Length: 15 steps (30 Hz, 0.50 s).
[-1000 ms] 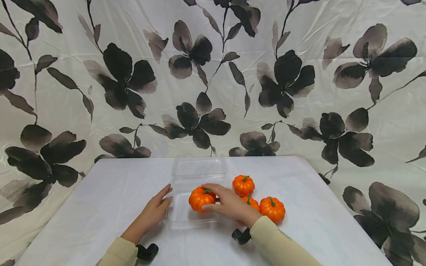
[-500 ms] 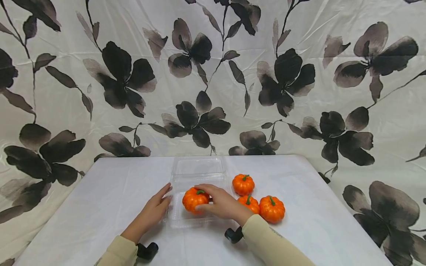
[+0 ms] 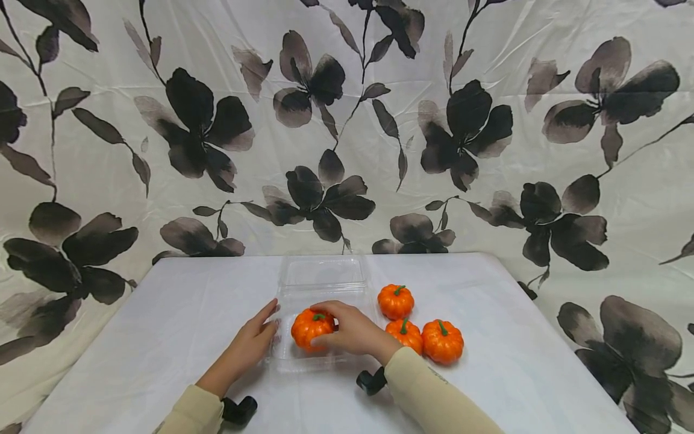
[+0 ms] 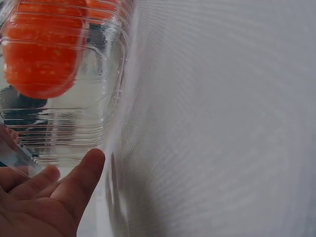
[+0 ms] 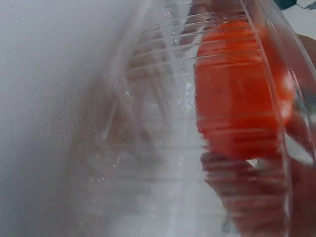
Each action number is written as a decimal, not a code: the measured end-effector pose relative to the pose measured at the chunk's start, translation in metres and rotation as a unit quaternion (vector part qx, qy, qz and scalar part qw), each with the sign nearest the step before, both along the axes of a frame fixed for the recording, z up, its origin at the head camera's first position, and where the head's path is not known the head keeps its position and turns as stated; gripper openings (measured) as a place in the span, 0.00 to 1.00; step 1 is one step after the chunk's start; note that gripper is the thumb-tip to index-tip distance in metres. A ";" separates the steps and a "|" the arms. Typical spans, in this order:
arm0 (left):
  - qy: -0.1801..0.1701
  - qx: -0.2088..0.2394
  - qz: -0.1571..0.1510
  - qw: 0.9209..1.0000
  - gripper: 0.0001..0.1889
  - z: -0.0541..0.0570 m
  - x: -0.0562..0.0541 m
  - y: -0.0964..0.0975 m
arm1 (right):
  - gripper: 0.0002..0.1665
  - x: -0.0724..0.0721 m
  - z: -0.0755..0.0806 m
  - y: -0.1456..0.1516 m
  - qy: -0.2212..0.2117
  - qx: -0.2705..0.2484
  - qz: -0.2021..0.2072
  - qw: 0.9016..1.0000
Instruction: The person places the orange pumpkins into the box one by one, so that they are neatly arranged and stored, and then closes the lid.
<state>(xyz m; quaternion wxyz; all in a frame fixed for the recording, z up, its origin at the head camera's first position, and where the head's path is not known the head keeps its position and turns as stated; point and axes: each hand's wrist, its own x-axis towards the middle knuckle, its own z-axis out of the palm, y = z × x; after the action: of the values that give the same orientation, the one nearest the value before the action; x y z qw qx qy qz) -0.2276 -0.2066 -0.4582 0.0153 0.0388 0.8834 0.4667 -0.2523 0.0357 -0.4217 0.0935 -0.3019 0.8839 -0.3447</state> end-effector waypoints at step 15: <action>0.000 -0.009 0.000 1.000 0.31 0.003 0.001 0.001 | 0.35 -0.006 -0.007 -0.015 -0.019 0.001 0.005 1.000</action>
<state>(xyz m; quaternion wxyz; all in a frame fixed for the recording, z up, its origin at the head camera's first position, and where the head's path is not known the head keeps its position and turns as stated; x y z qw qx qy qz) -0.2265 -0.2058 -0.4555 0.0155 0.0387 0.8876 0.4586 -0.2585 0.0204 -0.4290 0.1121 -0.2994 0.8811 -0.3486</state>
